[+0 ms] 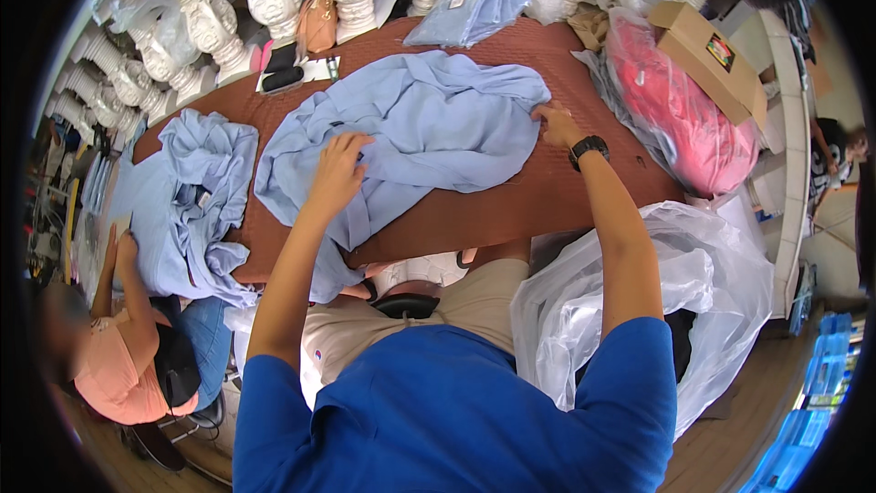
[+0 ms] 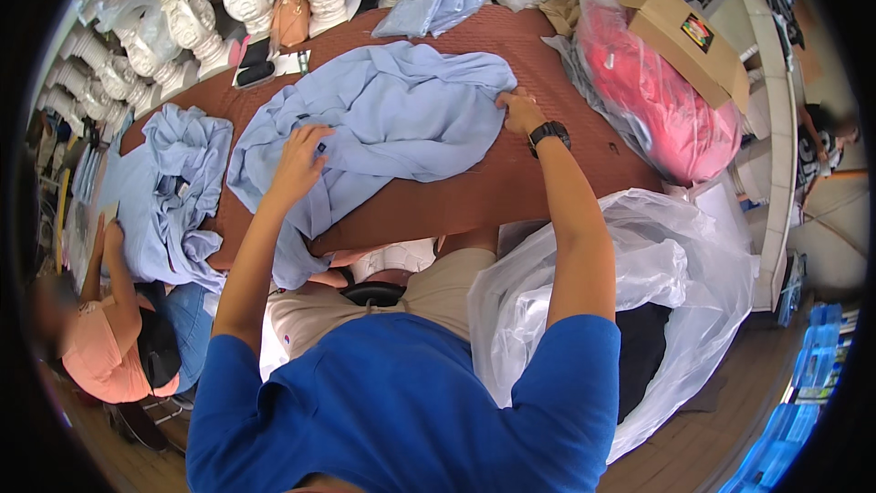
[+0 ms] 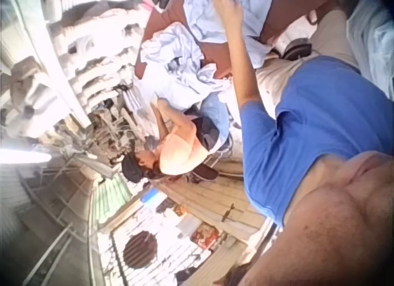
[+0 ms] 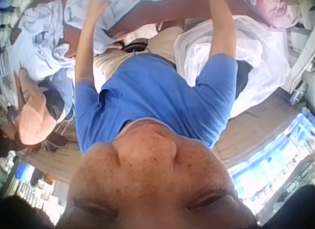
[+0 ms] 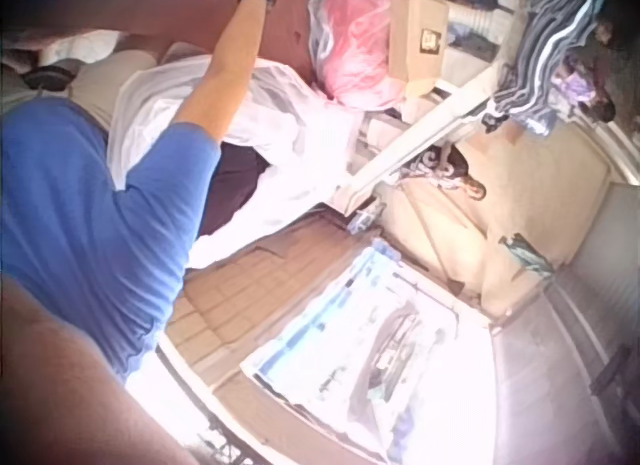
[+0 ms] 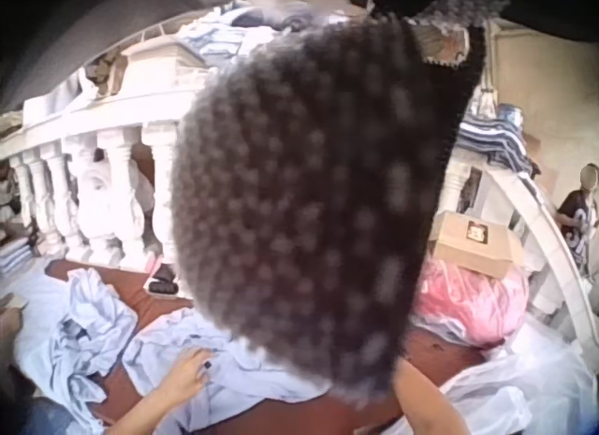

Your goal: The person folds a light blue button-down shirt on a workstation. The person spreads the shirt flat, inserts a cardboard support and a plastic sheet, folds the sleeves and sides over the supports, and then places the folded shirt into a clear plastic bag.

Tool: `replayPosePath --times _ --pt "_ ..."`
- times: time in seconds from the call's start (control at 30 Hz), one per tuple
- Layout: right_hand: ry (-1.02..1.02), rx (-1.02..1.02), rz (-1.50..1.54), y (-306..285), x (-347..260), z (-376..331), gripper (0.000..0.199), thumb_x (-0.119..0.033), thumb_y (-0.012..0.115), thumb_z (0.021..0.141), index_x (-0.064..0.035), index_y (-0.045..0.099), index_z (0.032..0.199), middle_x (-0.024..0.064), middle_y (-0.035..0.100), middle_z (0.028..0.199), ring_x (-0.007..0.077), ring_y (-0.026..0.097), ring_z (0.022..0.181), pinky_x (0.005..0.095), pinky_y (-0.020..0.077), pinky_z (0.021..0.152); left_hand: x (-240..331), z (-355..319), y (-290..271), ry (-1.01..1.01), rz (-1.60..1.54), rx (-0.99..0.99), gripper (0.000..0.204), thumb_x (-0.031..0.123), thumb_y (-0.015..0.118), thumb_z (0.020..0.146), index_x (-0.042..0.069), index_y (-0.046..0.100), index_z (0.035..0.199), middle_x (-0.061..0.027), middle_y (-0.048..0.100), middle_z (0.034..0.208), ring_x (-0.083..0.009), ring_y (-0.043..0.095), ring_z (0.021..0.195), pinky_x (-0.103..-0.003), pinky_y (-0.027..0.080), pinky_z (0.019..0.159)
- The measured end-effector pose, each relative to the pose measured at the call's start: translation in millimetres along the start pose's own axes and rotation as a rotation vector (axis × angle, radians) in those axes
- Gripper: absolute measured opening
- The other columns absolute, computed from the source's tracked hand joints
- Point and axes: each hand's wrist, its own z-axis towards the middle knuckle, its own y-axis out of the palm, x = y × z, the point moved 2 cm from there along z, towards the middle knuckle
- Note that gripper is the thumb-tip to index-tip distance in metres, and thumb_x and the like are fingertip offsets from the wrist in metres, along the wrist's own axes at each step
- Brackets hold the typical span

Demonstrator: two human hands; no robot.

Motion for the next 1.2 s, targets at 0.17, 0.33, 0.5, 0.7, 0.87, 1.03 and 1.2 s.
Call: replayPosePath --times 0.17,0.33,0.5,0.7,0.87,1.03,1.2 --pt "-0.025 0.141 0.089 8.6 -8.5 4.3 0.014 0.001 0.07 0.079 -0.0081 0.072 0.09 0.0162 0.058 0.109 0.0362 0.06 0.104 0.0415 0.0505 0.091 -52.1 -3.2 25.4 -0.005 0.246 -0.174 0.035 -0.004 0.069 0.074 0.01 0.065 0.106 -0.0071 0.064 0.111 -0.0299 0.055 0.112 -0.043 0.043 0.089" --pt "-0.108 0.299 0.392 -27.6 -8.2 30.0 0.005 -0.002 0.067 0.087 -0.0029 0.069 0.091 0.0102 0.067 0.094 0.0241 0.066 0.088 0.0353 0.0525 0.081 -68.7 10.6 14.0 -0.218 -0.237 -0.312 0.034 0.001 0.074 0.075 0.01 0.063 0.106 -0.0074 0.064 0.105 -0.0304 0.055 0.114 -0.042 0.043 0.093" --pt "-0.054 0.274 0.728 -56.9 -20.2 62.7 0.015 -0.012 0.062 0.094 -0.0013 0.063 0.104 0.0075 0.069 0.084 0.0151 0.063 0.077 0.0328 0.0511 0.074 -24.6 15.5 7.5 -0.092 -0.324 -0.319 0.042 0.011 0.08 0.075 0.01 0.061 0.112 -0.0078 0.058 0.121 -0.0327 0.059 0.111 -0.042 0.046 0.095" --pt "-0.02 0.316 0.596 -64.8 -67.7 81.4 0.028 -0.027 0.072 0.092 -0.002 0.064 0.101 0.0073 0.069 0.09 0.0133 0.062 0.082 0.0319 0.0495 0.073 -10.0 18.1 54.0 -0.056 0.007 -0.397 0.044 0.012 0.08 0.076 0.008 0.058 0.114 -0.013 0.06 0.119 -0.036 0.06 0.112 -0.042 0.05 0.088" --pt "-0.055 -0.153 0.59 -85.2 -52.8 64.9 0.032 -0.025 0.084 0.079 -0.003 0.067 0.095 0.0008 0.065 0.087 0.0107 0.059 0.081 0.0286 0.0483 0.074 -10.9 7.5 21.3 -0.018 -0.118 -0.399 0.033 0.008 0.076 0.08 0.003 0.057 0.107 -0.017 0.068 0.099 -0.0404 0.064 0.098 -0.046 0.05 0.083" --pt "-0.091 -0.369 0.109 -94.7 -13.9 50.0 0.028 -0.003 0.081 0.067 -0.0033 0.071 0.093 0.0056 0.069 0.082 0.0174 0.065 0.08 0.0319 0.0508 0.073 8.5 -8.6 -71.0 0.03 -0.108 -0.244 0.024 0.0 0.071 0.08 0.002 0.055 0.098 -0.0153 0.063 0.095 -0.0377 0.063 0.094 -0.043 0.049 0.081" --pt "0.076 0.27 0.064 -103.4 17.4 60.3 0.025 -0.008 0.071 0.074 -0.0092 0.074 0.099 0.0143 0.074 0.09 0.0295 0.072 0.089 0.0392 0.0546 0.081 48.0 -13.9 -135.4 0.008 -0.062 -0.197 0.024 -0.006 0.067 0.078 0.002 0.055 0.097 -0.0154 0.057 0.095 -0.0382 0.059 0.093 -0.043 0.046 0.08"
